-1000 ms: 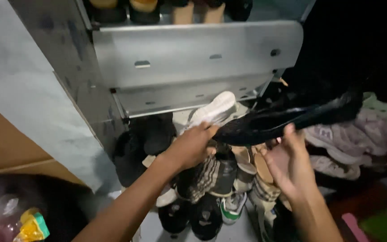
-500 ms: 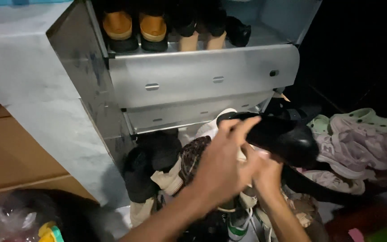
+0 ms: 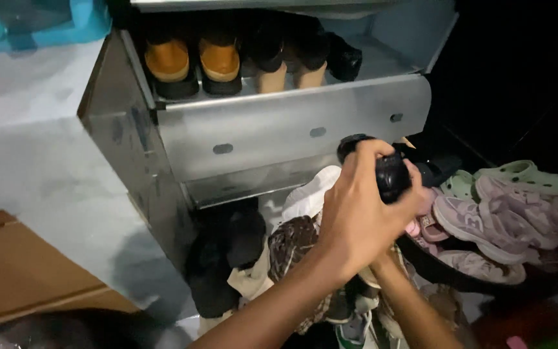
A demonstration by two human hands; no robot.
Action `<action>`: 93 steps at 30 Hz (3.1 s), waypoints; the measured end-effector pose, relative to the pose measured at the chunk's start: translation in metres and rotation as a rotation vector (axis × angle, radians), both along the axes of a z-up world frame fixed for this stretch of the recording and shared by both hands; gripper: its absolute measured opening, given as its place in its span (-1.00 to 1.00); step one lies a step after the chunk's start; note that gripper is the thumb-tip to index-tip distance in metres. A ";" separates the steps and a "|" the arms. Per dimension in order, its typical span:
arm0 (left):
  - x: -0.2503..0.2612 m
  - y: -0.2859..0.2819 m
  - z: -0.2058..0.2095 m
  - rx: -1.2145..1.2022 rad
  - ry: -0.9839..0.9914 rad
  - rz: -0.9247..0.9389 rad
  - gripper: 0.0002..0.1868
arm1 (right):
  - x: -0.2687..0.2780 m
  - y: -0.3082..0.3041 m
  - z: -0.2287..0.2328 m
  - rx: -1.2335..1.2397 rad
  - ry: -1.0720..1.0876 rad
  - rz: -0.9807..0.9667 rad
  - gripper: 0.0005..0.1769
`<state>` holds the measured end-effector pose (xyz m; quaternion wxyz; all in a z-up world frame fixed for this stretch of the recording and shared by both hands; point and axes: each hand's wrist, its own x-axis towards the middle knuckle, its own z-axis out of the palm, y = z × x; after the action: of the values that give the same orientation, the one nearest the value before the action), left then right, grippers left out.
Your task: The person wipes several pairs of shoes with a cloth, including black, beige, and plaid flats, then places them into a shoe rack. The person also wipes a dark sneaker and places it in the rack.
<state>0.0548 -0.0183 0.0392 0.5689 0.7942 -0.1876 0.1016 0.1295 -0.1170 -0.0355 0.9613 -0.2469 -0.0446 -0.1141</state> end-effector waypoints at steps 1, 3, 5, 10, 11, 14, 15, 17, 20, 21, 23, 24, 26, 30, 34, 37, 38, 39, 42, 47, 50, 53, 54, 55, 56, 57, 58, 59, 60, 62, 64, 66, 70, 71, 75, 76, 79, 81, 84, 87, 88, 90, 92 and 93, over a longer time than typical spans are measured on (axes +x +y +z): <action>0.008 -0.002 0.002 0.004 0.004 -0.004 -0.46 | 0.003 -0.004 0.000 0.063 -0.037 0.028 -0.79; 0.022 -0.013 0.005 -0.052 0.048 0.019 -0.60 | 0.008 -0.012 0.003 0.179 -0.114 0.078 -0.76; 0.050 -0.022 -0.006 -0.068 -0.003 -0.020 -0.57 | 0.025 -0.055 -0.033 -0.467 -0.212 -0.391 -0.60; 0.100 -0.054 -0.026 -0.180 -0.132 -0.137 -0.54 | 0.028 -0.103 -0.002 -1.002 0.001 -0.575 -0.60; 0.107 -0.064 -0.028 -0.166 -0.176 -0.155 -0.49 | 0.041 -0.117 0.000 -0.945 0.049 -0.539 -0.61; 0.127 -0.088 -0.017 -0.141 -0.195 -0.193 -0.44 | 0.074 -0.148 0.016 -0.881 0.091 -0.462 -0.54; 0.133 -0.095 -0.012 -0.129 -0.164 -0.221 -0.44 | 0.084 -0.157 0.021 -0.874 0.095 -0.424 -0.52; 0.156 -0.109 -0.007 -0.124 -0.181 -0.215 -0.44 | 0.121 -0.187 0.016 -0.860 0.067 -0.394 -0.52; 0.181 -0.122 -0.001 -0.089 -0.220 -0.195 -0.45 | 0.163 -0.214 0.011 -0.799 0.043 -0.332 -0.51; 0.189 -0.126 0.001 -0.065 -0.249 -0.184 -0.46 | 0.175 -0.222 0.012 -0.756 0.042 -0.307 -0.50; 0.208 -0.135 -0.001 -0.066 -0.263 -0.164 -0.45 | 0.183 -0.216 0.024 -0.788 0.060 -0.303 -0.50; 0.218 -0.138 -0.002 -0.070 -0.278 -0.151 -0.45 | 0.186 -0.211 0.030 -0.821 0.079 -0.306 -0.50; 0.243 -0.146 -0.008 -0.095 -0.271 -0.148 -0.43 | 0.197 -0.207 0.037 -0.842 0.126 -0.307 -0.50; 0.291 -0.176 -0.021 -0.145 -0.267 -0.098 -0.42 | 0.205 -0.203 0.056 -0.920 0.312 -0.349 -0.58; 0.312 -0.186 -0.021 -0.023 -0.237 -0.027 -0.40 | 0.217 -0.209 0.061 -1.116 0.376 -0.368 -0.49; 0.325 -0.189 -0.024 0.104 -0.204 0.057 -0.39 | 0.223 -0.205 0.060 -1.234 0.352 -0.358 -0.42; 0.328 -0.189 -0.025 0.146 -0.206 0.067 -0.40 | 0.222 -0.199 0.063 -1.256 0.327 -0.334 -0.35; 0.333 -0.189 -0.024 0.185 -0.211 0.079 -0.41 | 0.221 -0.194 0.068 -1.281 0.297 -0.310 -0.28; 0.337 -0.181 -0.019 0.253 -0.263 0.137 -0.43 | 0.242 -0.202 0.055 -1.344 0.285 -0.308 -0.19; 0.366 -0.187 -0.036 0.227 -0.326 0.209 -0.46 | 0.296 -0.223 0.037 -1.692 0.356 -0.439 -0.28; 0.383 -0.192 -0.042 0.204 -0.362 0.232 -0.43 | 0.294 -0.207 0.054 -1.730 0.364 -0.431 -0.29; 0.396 -0.204 -0.050 0.249 -0.427 0.293 -0.42 | 0.307 -0.211 0.054 -1.757 0.404 -0.388 -0.28; 0.400 -0.208 -0.055 0.240 -0.442 0.306 -0.39 | 0.316 -0.216 0.048 -1.800 0.417 -0.386 -0.29; 0.395 -0.207 -0.053 0.248 -0.431 0.304 -0.39 | 0.315 -0.212 0.045 -1.798 0.425 -0.374 -0.29; 0.391 -0.207 -0.052 0.264 -0.445 0.323 -0.40 | 0.313 -0.208 0.043 -1.705 0.311 -0.388 -0.39; 0.385 -0.207 -0.051 0.276 -0.456 0.341 -0.41 | 0.310 -0.205 0.040 -1.613 0.204 -0.400 -0.48; 0.383 -0.208 -0.054 0.280 -0.442 0.338 -0.41 | 0.298 -0.198 0.045 -1.615 0.215 -0.388 -0.48; 0.384 -0.207 -0.052 0.324 -0.439 0.346 -0.45 | 0.287 -0.191 0.055 -1.556 0.200 -0.333 -0.57; 0.385 -0.207 -0.049 0.367 -0.435 0.353 -0.48 | 0.277 -0.183 0.065 -1.497 0.185 -0.279 -0.61; 0.387 -0.205 -0.056 0.397 -0.460 0.322 -0.37 | 0.283 -0.186 0.053 -1.421 0.105 -0.269 -0.79; 0.381 -0.197 -0.062 0.435 -0.471 0.285 -0.26 | 0.287 -0.187 0.038 -1.339 0.042 -0.248 -0.85; 0.369 -0.181 -0.064 0.298 -0.387 -0.008 -0.36 | 0.291 -0.183 0.021 -1.351 0.001 -0.490 -0.88; 0.325 -0.145 -0.058 0.349 -0.501 -0.086 -0.23 | 0.225 -0.143 0.032 -1.231 -0.012 -0.495 -0.85; 0.316 -0.136 -0.060 0.308 -0.516 -0.145 -0.23 | 0.210 -0.135 0.032 -1.225 0.014 -0.470 -0.82; 0.275 -0.102 -0.066 0.365 -0.457 -0.231 -0.27 | 0.158 -0.109 0.022 -1.319 -0.005 -0.400 -0.73; 0.265 -0.090 -0.077 0.367 -0.451 -0.230 -0.27 | 0.164 -0.114 0.000 -1.318 -0.001 -0.395 -0.73; 0.236 -0.056 -0.094 0.128 -0.475 -0.314 -0.25 | 0.169 -0.123 -0.054 -1.423 -0.013 -0.452 -0.68; 0.214 -0.027 -0.093 0.224 -0.061 -0.380 -0.38 | 0.155 -0.112 -0.080 -1.470 0.120 -0.290 -0.70; 0.188 0.000 -0.125 0.487 0.228 -0.294 -0.27 | 0.140 -0.114 -0.119 -1.555 0.307 -0.247 -0.50; 0.171 0.012 -0.158 0.750 0.374 -0.356 -0.32 | 0.134 -0.129 -0.191 -1.770 0.345 -0.378 -0.43; 0.165 0.016 -0.163 0.752 0.381 -0.355 -0.32 | 0.123 -0.127 -0.208 -1.769 0.347 -0.370 -0.43; 0.153 0.023 -0.169 0.789 0.476 -0.466 0.03 | 0.105 -0.124 -0.239 -1.808 0.387 -0.433 -0.41; 0.142 0.042 -0.160 0.863 0.516 -0.520 0.19 | 0.077 -0.108 -0.237 -1.805 0.389 -0.366 -0.34; 0.134 0.051 -0.155 0.953 0.559 -0.590 0.38 | 0.059 -0.099 -0.237 -1.787 0.413 -0.301 -0.26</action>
<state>0.1893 0.0332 -0.1158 0.1837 0.8720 -0.2680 -0.3661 0.1889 -0.2163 -0.2728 0.3779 -0.9144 0.0885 -0.1148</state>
